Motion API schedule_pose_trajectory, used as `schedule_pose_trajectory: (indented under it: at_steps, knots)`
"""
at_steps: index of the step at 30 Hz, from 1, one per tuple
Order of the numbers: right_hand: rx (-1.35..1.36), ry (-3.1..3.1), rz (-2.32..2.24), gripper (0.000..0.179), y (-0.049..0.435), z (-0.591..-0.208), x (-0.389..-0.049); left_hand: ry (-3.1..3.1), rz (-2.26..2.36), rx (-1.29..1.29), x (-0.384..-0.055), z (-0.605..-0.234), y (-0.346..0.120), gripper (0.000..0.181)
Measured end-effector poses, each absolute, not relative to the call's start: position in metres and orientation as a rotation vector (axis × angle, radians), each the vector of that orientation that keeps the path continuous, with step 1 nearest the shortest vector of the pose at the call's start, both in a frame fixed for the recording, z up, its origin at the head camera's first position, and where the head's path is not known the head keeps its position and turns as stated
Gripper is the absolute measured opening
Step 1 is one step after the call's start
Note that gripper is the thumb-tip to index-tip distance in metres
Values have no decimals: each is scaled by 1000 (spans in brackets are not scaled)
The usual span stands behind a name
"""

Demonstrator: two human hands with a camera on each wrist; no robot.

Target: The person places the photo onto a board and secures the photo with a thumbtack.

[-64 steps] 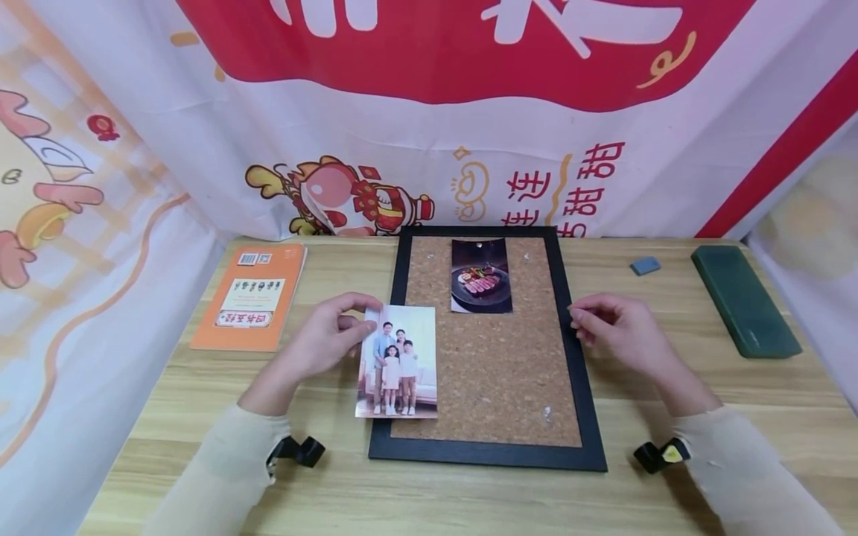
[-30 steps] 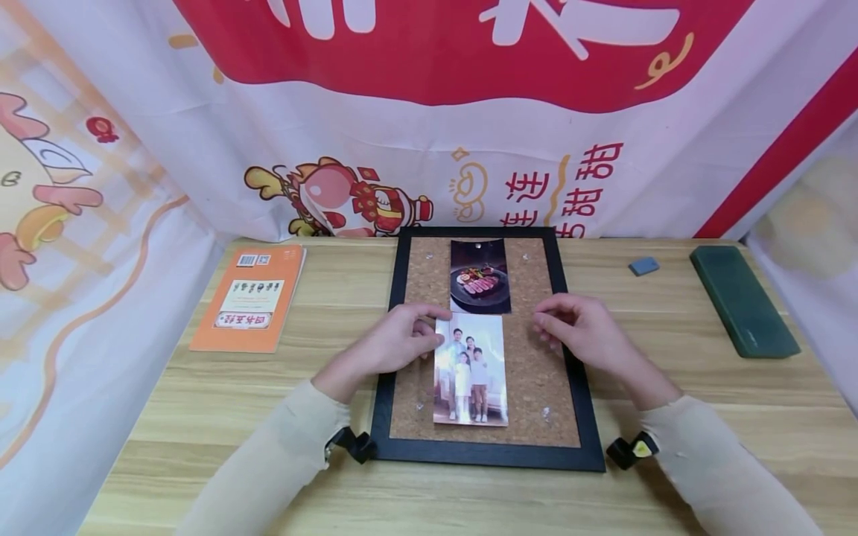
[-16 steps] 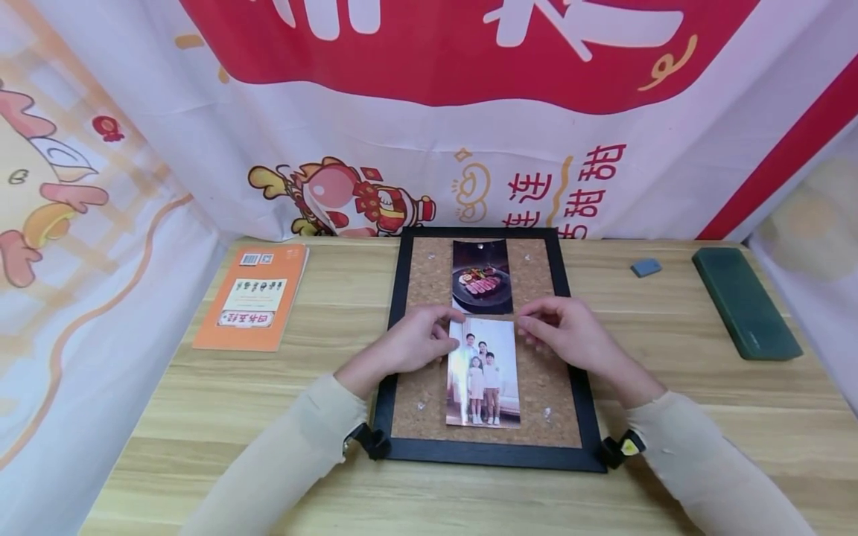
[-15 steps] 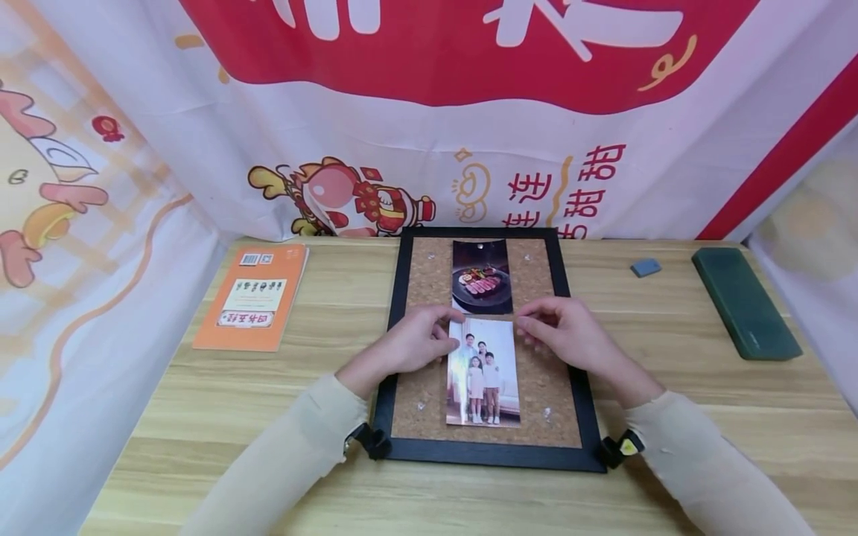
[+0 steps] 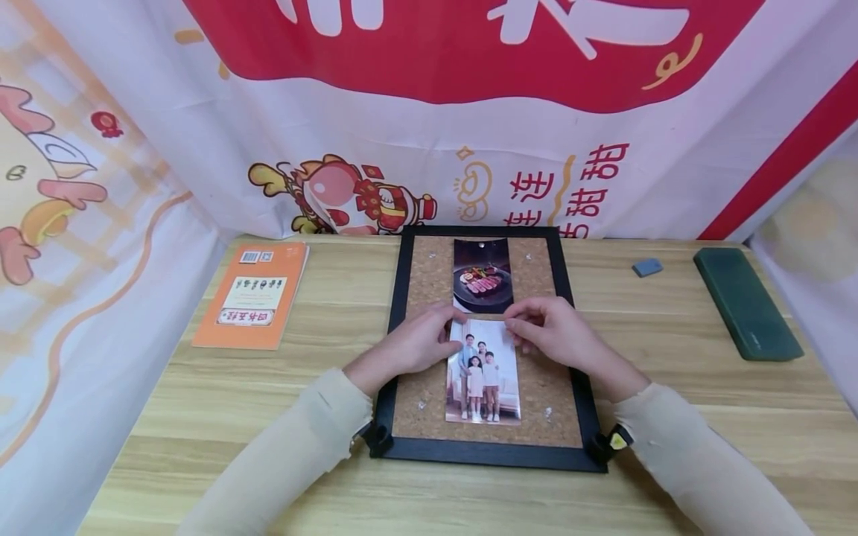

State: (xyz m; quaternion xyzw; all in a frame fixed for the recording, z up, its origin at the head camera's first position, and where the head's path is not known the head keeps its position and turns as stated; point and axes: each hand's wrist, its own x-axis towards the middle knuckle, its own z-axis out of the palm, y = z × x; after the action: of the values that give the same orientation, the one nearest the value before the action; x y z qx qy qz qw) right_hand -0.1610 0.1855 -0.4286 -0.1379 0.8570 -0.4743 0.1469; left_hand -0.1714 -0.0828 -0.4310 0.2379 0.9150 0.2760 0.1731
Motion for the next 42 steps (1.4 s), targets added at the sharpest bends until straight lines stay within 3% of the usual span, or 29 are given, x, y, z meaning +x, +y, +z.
schedule_pose_trajectory:
  at_steps: [8, 16, 22, 26, 33, 42]
  knots:
    - [-458, 2413, -1361, 14, 174, -435, -170, 2629, 761, 778, -185, -466, -87, 42]
    - [-394, 2390, -1323, 12, 160, -439, -177, 2602, 735, 709, -171, -434, -82, 42]
    - [-314, 2408, -1260, 11, 153, -439, -181, 2606, 688, 690, -169, -430, -80, 41]
    - [-278, 2382, -1241, 12, 148, -437, -185, 2602, 685, 689, -170, -431, -80, 42]
    - [-226, 2352, -1229, 12, 140, -431, -187, 2636, 692, 735, -191, -478, -85, 41]
    - [-148, 2324, -1175, 13, 133, -428, -193, 2599, 721, 710, -187, -466, -85, 41]
